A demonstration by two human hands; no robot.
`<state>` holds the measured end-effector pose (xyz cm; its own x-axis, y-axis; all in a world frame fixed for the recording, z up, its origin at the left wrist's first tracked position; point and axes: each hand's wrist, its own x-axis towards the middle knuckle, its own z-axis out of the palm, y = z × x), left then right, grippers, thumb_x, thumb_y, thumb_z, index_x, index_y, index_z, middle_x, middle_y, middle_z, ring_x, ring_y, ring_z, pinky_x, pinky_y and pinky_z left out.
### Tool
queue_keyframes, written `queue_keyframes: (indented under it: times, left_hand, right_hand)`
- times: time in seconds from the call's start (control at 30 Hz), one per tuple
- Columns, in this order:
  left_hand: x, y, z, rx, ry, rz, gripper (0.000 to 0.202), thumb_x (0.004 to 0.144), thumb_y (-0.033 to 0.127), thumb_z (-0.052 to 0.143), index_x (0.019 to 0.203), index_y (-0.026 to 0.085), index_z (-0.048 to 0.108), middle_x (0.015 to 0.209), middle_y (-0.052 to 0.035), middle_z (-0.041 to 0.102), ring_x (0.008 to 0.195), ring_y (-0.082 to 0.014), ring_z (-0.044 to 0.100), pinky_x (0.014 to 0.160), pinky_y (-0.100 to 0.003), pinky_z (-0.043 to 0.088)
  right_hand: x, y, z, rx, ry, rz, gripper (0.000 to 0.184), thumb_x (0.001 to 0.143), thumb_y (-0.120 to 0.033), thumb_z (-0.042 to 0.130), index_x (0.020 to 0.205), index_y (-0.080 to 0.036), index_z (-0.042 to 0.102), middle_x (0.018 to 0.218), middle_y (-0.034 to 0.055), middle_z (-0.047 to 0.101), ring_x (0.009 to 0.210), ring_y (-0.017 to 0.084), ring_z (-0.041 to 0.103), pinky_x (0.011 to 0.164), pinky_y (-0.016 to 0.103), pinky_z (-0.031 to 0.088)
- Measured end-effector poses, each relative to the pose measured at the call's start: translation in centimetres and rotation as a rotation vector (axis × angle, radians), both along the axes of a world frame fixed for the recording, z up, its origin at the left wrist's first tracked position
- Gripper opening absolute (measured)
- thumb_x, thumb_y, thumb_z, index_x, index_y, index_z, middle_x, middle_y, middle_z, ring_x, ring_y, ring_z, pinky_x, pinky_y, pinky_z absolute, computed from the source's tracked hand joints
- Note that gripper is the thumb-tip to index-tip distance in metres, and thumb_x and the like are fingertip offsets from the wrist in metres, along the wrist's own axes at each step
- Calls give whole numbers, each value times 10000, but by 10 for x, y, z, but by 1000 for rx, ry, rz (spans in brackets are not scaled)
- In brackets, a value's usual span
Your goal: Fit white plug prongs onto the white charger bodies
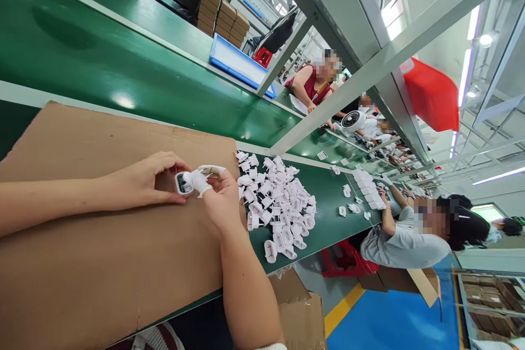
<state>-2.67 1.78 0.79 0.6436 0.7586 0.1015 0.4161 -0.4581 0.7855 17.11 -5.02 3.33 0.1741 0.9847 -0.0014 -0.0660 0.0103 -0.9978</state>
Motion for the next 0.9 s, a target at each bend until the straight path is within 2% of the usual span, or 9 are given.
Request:
queue_keyframes:
  times: [0.1,0.17,0.23,0.27,0.37,0.43,0.53,0.63,0.9]
  left_hand:
    - [1,0,0,-78,-58,-128,495,858,549,677,1246,241,673,1130,-50,678,1033,-218,634,921,-288,524]
    - [3,-1,-3,-46,-76,-128,617,809,539,741,1344,253,625,1259,-63,653,1122,-238,617,983,-294,509]
    - [5,-2,-5,4,-60,-54,846,685,592,839,1412,247,575,1368,-90,599,1215,-282,579,1027,-322,498]
    - [6,-2,-6,16,-42,-20,879,649,620,854,1394,236,588,1361,-98,600,1221,-297,573,1021,-334,502]
    - [7,-3,-3,-4,-2,-36,569,771,592,756,1204,227,700,1174,-70,676,1099,-271,620,932,-317,516]
    - [6,-2,1,-33,-11,-111,436,845,491,686,1212,257,714,1131,-38,694,1052,-241,636,915,-290,507]
    - [4,-1,4,-30,-37,-150,440,857,477,688,1247,276,712,1168,-31,692,1081,-234,629,946,-273,486]
    - [4,2,3,0,-27,-143,392,874,562,675,1083,241,761,1098,-50,699,1044,-236,628,905,-280,485]
    - [6,3,0,17,-58,-149,373,891,568,660,977,222,769,1062,-44,698,1033,-217,626,907,-278,478]
  right_hand:
    - [-2,0,1,34,-74,-55,318,685,-366,851,929,-213,717,961,46,771,866,183,718,751,293,604]
    - [-3,0,2,26,-92,-63,312,687,-359,852,932,-216,723,952,44,771,858,184,716,738,293,602]
    - [-3,0,3,14,-80,-54,312,683,-351,853,930,-216,719,940,39,771,840,182,717,724,288,599]
    - [-3,0,3,11,-72,-44,311,682,-348,851,928,-215,715,934,36,770,831,180,718,716,285,596]
    - [-1,-1,5,5,-84,-41,302,697,-352,836,933,-216,705,923,31,765,823,181,718,685,276,584]
    - [0,-2,5,23,-135,-61,278,726,-349,819,945,-218,709,944,31,763,852,184,714,730,291,592]
    - [2,-5,4,125,-272,-55,211,806,-318,765,992,-228,725,1024,32,757,945,186,706,902,332,586]
    - [4,-8,2,242,-425,21,182,875,-264,685,1050,-247,731,1087,32,746,1032,197,695,990,352,559]
    - [4,-8,-4,426,-732,114,281,881,-130,581,1111,-241,698,1070,41,725,1011,194,689,933,326,559]
